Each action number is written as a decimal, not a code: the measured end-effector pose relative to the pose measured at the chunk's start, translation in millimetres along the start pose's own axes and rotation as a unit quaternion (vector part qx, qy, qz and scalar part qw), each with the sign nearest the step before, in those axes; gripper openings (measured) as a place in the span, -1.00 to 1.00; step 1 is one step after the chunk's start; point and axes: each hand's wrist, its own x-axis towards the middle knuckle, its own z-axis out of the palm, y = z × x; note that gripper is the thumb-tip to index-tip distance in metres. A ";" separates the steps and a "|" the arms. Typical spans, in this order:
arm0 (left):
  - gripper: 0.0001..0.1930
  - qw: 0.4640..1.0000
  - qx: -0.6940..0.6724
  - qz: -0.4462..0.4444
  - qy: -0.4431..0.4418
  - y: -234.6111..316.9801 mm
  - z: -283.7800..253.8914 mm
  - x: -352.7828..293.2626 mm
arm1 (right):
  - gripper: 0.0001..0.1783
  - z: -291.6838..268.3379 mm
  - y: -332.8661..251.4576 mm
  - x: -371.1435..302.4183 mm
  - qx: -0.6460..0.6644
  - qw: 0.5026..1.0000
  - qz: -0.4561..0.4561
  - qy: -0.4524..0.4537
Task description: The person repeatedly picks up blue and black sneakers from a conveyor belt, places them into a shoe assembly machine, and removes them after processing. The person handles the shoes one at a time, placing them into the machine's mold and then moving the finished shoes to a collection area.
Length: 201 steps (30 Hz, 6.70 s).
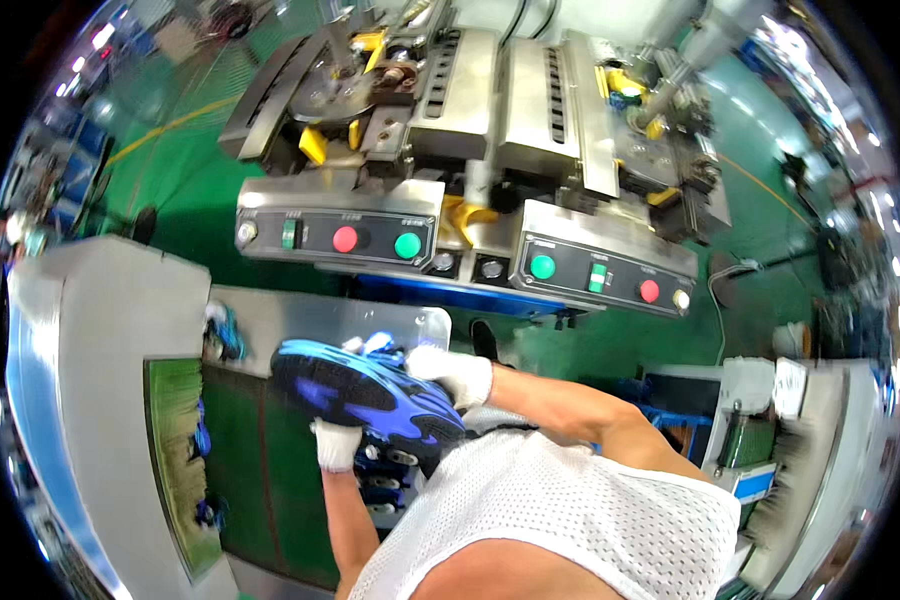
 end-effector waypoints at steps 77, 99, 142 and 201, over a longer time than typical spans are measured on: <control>-0.44 0.910 0.284 -0.123 0.276 -62.0 35.9 -17.0 | -0.62 10.3 -76.6 -84.3 -0.154 0.947 -0.142 0.243; -0.47 0.912 -0.332 -0.094 0.221 84.8 108.0 67.9 | -0.13 32.4 -62.1 -53.0 -0.461 0.823 -0.197 0.267; -0.47 0.918 0.306 0.130 0.214 165.2 -1.6 451.8 | -0.60 28.2 -144.7 -88.6 -0.286 0.798 -0.336 0.409; -0.19 0.585 0.269 -0.445 0.623 -294.6 -303.7 -291.2 | 0.02 -74.2 -101.6 92.2 -0.948 0.141 -0.065 0.277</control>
